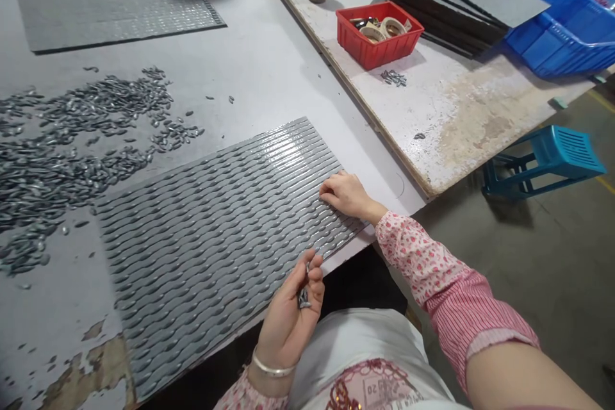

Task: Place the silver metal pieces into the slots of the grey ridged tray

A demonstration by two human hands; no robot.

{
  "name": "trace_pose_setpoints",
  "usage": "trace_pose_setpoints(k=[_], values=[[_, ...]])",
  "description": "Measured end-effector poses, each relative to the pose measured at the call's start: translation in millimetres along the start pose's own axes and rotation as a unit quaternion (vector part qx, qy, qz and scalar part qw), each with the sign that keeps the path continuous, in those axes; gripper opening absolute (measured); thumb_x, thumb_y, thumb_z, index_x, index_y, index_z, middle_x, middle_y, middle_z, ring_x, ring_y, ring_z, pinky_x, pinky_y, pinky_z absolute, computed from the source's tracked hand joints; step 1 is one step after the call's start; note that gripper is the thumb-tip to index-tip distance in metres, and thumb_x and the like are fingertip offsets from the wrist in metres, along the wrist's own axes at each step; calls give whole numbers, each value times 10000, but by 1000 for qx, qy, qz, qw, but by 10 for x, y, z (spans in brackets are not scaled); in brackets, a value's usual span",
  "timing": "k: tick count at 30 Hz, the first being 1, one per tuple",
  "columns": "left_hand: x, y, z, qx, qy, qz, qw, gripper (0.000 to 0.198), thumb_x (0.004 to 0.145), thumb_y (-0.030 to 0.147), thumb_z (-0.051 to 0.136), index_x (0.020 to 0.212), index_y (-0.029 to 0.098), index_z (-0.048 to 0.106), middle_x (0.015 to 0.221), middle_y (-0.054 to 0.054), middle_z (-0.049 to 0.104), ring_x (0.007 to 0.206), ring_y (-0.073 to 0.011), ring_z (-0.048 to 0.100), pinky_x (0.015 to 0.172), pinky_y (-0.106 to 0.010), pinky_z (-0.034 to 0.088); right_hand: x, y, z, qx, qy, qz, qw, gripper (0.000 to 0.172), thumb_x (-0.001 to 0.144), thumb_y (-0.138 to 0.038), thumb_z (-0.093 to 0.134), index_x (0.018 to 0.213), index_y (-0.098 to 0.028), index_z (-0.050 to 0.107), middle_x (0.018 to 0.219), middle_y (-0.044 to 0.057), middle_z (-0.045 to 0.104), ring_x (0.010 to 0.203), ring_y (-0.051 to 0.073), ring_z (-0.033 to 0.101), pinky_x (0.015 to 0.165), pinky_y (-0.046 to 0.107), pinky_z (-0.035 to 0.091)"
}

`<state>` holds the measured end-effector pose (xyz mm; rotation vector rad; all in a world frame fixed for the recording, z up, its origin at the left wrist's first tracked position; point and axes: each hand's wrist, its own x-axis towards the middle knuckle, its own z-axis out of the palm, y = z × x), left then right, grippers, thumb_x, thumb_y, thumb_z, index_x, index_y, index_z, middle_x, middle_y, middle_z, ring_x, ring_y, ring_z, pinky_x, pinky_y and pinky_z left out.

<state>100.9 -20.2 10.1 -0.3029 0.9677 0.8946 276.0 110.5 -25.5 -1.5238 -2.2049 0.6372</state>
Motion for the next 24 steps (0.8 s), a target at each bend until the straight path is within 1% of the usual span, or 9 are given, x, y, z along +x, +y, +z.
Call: trace_pose_setpoints(k=[3,7,10,12,14,16,18,19,24], values=[[25,-25,-25,10,23,-4,1000,124,864,102,482,853,110,606,840,-91,661,603,-82,600,506,-168,512,23,-24,28,-53,-14,19,998,72,820,-179,603,750,-176,621,802,22,615,805,179,487,745,288,332],[51,-51,-42,18,6,14,1000,112,844,90,518,825,115,626,911,-82,657,716,-105,630,582,-184,540,51,-34,51,-60,-4,35,998,60,805,-152,589,748,-171,593,782,21,608,775,177,478,717,280,336],[64,-63,-44,13,-9,43,999,103,832,93,543,826,106,644,886,-57,636,727,-93,613,638,-193,545,21,-69,31,-34,15,28,999,68,790,-123,597,738,-165,580,751,18,594,759,172,478,725,283,349],[74,-64,-48,4,-15,54,998,99,827,100,556,851,104,651,822,-35,610,657,-63,574,609,-175,529,-50,-129,-17,38,17,-7,999,64,799,-135,609,748,-159,578,753,15,585,762,162,490,746,284,367],[90,-64,-57,-12,-23,54,998,89,816,103,576,866,108,649,772,-16,579,598,-39,525,551,-144,494,-158,-219,-85,159,-36,-65,985,51,824,-189,619,810,-153,586,793,17,587,767,146,513,744,269,398],[114,-68,-70,-28,-29,51,998,69,793,113,612,854,113,643,757,-4,560,578,-30,498,494,-120,450,-280,-326,-142,263,-127,-130,947,135,836,-264,634,891,-149,591,845,26,591,782,135,530,735,254,425],[139,-79,-83,-39,-33,47,998,72,762,132,655,830,118,636,760,4,551,568,-26,484,447,-108,407,-390,-432,-156,303,-181,-169,920,199,836,-317,644,924,-147,592,873,39,589,810,137,529,743,254,437],[149,-85,-86,-42,-36,46,997,85,748,144,673,819,120,633,757,7,547,563,-26,479,428,-107,390,-436,-480,-143,306,-181,-175,918,210,839,-334,642,917,-145,594,871,44,584,820,140,524,753,259,437],[135,-95,-59,-24,-62,51,997,96,753,200,678,791,124,632,681,25,530,496,-20,438,398,-119,379,-549,-611,-29,343,-101,-148,922,217,903,-334,544,828,-134,581,831,55,571,805,145,529,762,276,442]])
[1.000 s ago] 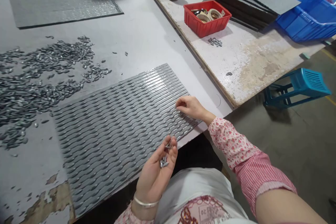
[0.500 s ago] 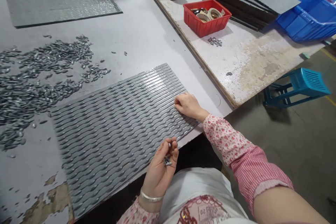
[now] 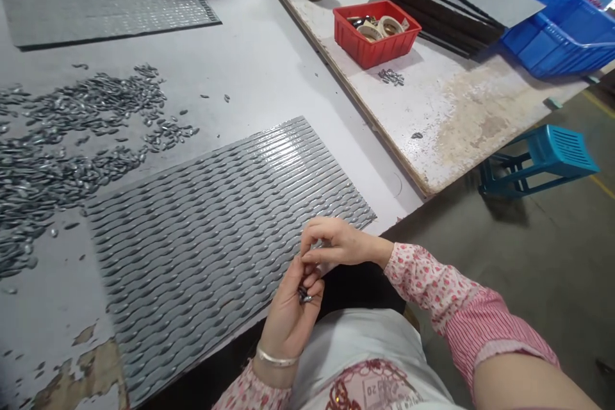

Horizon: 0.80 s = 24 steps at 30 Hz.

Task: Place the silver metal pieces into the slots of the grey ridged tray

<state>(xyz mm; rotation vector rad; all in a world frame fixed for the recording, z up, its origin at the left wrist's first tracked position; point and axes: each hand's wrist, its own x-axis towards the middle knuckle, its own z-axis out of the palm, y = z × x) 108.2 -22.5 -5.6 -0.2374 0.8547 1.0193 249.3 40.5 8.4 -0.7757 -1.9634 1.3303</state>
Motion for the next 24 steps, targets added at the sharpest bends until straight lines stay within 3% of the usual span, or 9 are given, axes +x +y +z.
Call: trace_pose_setpoints(k=[3,6,8,11,16,20,24], values=[[-43,37,48,24,12,4,1000,114,836,164,567,911,124,643,837,-37,622,618,-50,560,512,-135,481,16,32,-79,25,11,51,998,174,919,-299,508,877,-139,561,826,43,591,749,131,549,700,251,448],[-88,78,82,54,34,-18,998,226,872,95,473,1048,123,612,1055,-124,637,806,-107,636,652,-186,544,81,159,-327,-37,85,89,992,93,908,-217,491,889,-145,546,800,23,589,713,124,544,659,233,432],[-105,85,83,68,56,-26,996,195,874,108,477,1018,129,606,1031,-123,648,750,-98,641,595,-169,539,140,295,-518,-135,136,101,976,74,870,-139,493,854,-144,565,797,20,589,721,126,537,674,235,417],[-105,62,52,60,74,-35,995,104,874,171,504,894,132,598,830,-57,645,563,-45,573,447,-115,459,214,486,-713,-256,133,143,947,131,815,-65,510,825,-145,613,816,21,619,741,131,545,706,238,401],[-79,13,3,38,15,-49,998,147,831,279,588,814,133,591,644,32,504,453,-8,411,379,-99,355,262,585,-738,-357,89,193,910,115,803,-101,556,813,-174,644,827,13,649,806,163,555,725,249,384],[-68,0,15,63,-6,2,998,188,763,301,670,794,131,595,706,26,481,545,-28,440,427,-123,385,261,592,-704,-413,91,189,886,115,808,-103,535,809,-180,620,849,22,631,842,179,525,726,258,368],[-61,8,39,45,9,-7,999,179,735,236,701,833,131,595,749,16,484,568,-28,445,449,-120,396,212,615,-702,-423,125,180,879,73,810,-122,545,800,-174,595,807,31,594,809,180,503,703,267,364]])
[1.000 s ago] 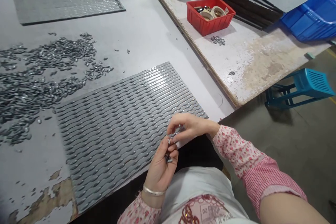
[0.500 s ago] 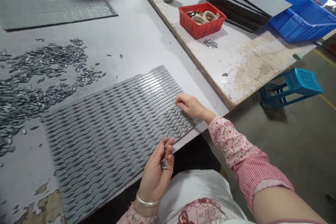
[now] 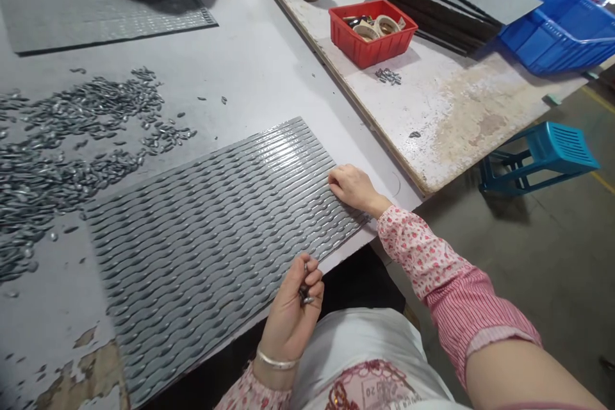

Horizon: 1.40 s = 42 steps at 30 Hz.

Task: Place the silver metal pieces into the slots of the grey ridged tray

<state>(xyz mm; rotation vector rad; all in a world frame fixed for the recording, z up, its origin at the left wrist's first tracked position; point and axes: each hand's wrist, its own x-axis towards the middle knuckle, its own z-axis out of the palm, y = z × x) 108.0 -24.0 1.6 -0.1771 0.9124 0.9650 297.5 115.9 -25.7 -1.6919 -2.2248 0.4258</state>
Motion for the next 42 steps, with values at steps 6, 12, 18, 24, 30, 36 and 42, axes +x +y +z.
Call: trace_pose_setpoints(k=[6,12,18,24,30,36,42], values=[[30,17,20,-32,10,-9,999,183,750,254,685,746,135,546,730,20,475,541,-20,424,415,-98,365,-245,-236,-154,276,-58,-100,954,55,837,-204,598,817,-154,593,789,23,578,738,137,523,683,247,420],[57,-1,72,-51,-1,-23,998,141,806,266,622,811,129,587,667,35,453,475,-12,375,361,-96,309,-548,-703,-146,382,-157,-190,891,174,871,-314,595,833,-144,590,801,37,577,770,136,517,733,263,436],[-69,149,122,-118,59,-72,989,200,887,232,466,795,113,597,821,-79,584,763,-144,599,661,-277,552,-389,-368,-69,462,-38,-3,886,177,836,-313,609,872,-148,558,788,15,578,678,113,532,628,231,438],[-133,185,111,-32,77,-47,995,254,851,0,410,956,82,626,910,-122,658,759,-107,648,686,-196,565,-108,211,-57,240,68,113,962,109,803,-255,601,777,-150,614,720,-1,607,676,127,536,633,243,396],[-89,89,88,5,51,-42,998,234,879,73,427,1030,70,605,1021,-177,666,869,-166,668,745,-258,576,-67,308,73,75,100,69,990,92,808,-229,617,742,-167,606,771,23,597,803,176,500,795,309,364],[-46,65,10,19,24,-21,999,166,837,58,495,941,130,602,1039,-134,673,780,-143,677,637,-221,575,-124,238,59,78,134,78,985,77,788,-225,629,785,-164,582,804,40,579,826,194,490,815,332,368],[-5,49,-11,8,21,-13,1000,131,809,50,538,881,136,606,841,-65,675,663,-89,640,592,-181,546,-394,-269,-107,381,-120,-37,916,166,861,-306,573,875,-142,593,797,22,600,701,129,535,649,241,440]])
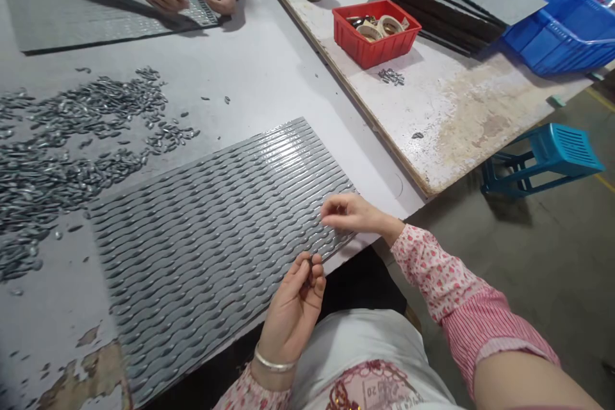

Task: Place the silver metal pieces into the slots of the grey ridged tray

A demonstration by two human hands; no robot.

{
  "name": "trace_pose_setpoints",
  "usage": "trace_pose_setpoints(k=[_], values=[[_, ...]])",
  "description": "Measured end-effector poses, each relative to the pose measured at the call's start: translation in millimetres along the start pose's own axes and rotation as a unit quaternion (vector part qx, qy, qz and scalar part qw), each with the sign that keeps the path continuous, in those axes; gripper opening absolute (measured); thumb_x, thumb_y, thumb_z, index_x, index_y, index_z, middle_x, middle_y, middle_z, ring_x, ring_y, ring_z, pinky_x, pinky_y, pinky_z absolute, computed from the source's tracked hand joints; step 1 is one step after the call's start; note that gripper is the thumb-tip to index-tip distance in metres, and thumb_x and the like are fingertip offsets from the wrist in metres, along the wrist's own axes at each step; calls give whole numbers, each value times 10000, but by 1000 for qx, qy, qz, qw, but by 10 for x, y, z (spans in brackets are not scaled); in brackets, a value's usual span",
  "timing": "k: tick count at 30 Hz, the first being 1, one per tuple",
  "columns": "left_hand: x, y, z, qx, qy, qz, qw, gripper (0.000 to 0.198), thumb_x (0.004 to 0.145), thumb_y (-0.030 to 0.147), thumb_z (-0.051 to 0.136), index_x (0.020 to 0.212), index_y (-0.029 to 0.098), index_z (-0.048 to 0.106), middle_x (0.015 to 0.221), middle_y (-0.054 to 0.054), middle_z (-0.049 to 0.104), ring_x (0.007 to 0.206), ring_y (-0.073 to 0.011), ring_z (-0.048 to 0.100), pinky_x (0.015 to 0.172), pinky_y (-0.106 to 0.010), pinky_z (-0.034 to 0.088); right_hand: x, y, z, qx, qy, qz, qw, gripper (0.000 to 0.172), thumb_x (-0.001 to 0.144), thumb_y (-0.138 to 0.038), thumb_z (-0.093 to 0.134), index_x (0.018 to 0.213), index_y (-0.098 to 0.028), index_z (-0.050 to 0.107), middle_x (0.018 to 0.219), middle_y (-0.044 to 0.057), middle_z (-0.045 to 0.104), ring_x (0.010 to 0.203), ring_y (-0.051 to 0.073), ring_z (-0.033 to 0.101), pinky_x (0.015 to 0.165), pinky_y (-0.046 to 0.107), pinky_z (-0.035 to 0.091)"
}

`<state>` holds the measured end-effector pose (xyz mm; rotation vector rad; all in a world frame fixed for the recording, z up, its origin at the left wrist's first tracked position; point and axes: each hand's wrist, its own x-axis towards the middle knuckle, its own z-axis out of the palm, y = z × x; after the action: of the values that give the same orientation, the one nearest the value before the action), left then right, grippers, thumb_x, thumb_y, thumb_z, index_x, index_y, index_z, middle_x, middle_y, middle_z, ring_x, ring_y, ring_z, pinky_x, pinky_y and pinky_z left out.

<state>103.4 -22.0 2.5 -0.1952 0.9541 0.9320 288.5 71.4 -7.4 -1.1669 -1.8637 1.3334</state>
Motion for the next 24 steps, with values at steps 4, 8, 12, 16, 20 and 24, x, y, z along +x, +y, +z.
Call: trace_pose_setpoints(k=[4,8,12,16,20,24], values=[[-3,1,10,16,-19,23,999,123,774,100,609,891,137,613,788,-42,654,644,-85,620,587,-178,531,-80,-227,162,26,-118,-46,992,197,869,-311,584,935,-130,626,864,42,631,779,129,569,706,234,455],[-42,-1,2,95,-42,96,990,199,730,202,686,902,160,596,712,-11,632,604,-89,593,562,-181,503,-108,-297,230,4,-131,-44,990,218,862,-340,602,917,-132,638,810,32,633,735,122,572,652,213,446],[-52,-12,-21,185,-54,161,968,218,742,265,678,908,172,571,681,-9,621,602,-113,589,557,-213,491,-127,-346,284,-33,-87,-71,993,203,865,-336,596,842,-140,643,755,28,622,700,123,554,653,230,433],[-20,0,-40,141,-40,165,975,235,747,283,673,930,180,569,760,-14,630,576,-86,557,523,-196,465,-9,-291,288,27,-20,-21,999,216,874,-333,576,819,-134,637,742,27,617,663,123,542,599,228,419],[-9,25,-43,95,-43,131,986,232,729,290,695,901,161,606,691,2,605,509,-51,501,471,-153,421,300,-100,266,-49,108,10,993,135,838,-274,627,777,-154,621,742,8,613,699,133,525,646,245,395],[-17,32,-51,71,-41,116,990,239,711,263,714,909,157,630,739,-12,626,568,-55,542,527,-152,459,570,28,320,-232,141,-7,962,114,825,-243,655,738,-177,625,776,11,619,807,166,486,797,299,334]])
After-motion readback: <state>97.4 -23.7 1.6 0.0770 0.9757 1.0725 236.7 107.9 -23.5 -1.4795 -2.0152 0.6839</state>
